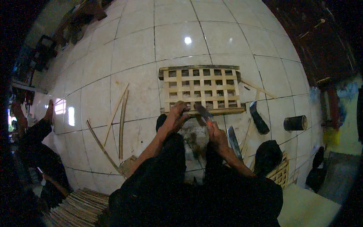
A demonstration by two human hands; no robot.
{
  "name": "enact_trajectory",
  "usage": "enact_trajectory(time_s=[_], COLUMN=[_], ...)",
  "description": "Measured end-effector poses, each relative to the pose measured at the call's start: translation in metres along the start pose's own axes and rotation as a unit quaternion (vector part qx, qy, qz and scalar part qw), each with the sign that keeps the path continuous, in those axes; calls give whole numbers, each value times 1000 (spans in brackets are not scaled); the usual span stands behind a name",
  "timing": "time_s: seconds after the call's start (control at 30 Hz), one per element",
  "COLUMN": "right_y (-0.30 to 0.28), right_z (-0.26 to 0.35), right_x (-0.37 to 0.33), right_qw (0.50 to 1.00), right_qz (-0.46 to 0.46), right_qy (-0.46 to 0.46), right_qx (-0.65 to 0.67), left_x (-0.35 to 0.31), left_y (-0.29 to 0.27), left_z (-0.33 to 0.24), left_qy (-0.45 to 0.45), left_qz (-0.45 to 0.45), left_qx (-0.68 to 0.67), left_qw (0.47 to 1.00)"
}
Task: The person weaves thin bamboo strips into a rectangular mat frame using a hammer and a knife. They insert strips, tap them into place, and trim excess material while sitting on the floor.
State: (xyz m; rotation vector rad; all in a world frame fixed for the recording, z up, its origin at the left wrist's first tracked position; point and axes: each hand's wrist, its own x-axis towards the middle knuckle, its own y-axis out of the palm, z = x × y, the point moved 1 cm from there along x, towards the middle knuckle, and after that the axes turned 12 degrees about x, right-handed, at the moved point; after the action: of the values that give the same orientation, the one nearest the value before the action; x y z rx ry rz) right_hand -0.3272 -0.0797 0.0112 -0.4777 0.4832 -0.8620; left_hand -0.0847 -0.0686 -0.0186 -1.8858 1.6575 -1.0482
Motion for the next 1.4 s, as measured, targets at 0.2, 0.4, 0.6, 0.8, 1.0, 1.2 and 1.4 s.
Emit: enact_trajectory(time_s=[0.2,0.4,0.6,0.8,1.0,1.2,1.4], right_y=[-40,-70,-96,-50,-10,-9,-11], right_z=[10,-56,-107,-141,-179,-205,-152], right_x=[7,-75,-134,-175,-205,-214,-199], right_qw=[998,971,948,934,917,965,971], right_qz=[-36,-164,-258,-236,-296,-174,-166], right_qy=[-20,174,136,7,-12,113,147], right_qx=[50,-26,-125,-267,-268,-163,85], left_x=[32,12,19,20,49,69,73], left_y=[-30,32,16,17,37,62,64], left_z=[-36,29,-21,-6,-45,-36,-53], left_qy=[-22,-151,-126,-81,111,136,135], left_qz=[50,48,-14,-6,17,46,73], left_qx=[-40,-97,-138,17,282,337,316], left_qw=[998,983,982,997,953,931,936])
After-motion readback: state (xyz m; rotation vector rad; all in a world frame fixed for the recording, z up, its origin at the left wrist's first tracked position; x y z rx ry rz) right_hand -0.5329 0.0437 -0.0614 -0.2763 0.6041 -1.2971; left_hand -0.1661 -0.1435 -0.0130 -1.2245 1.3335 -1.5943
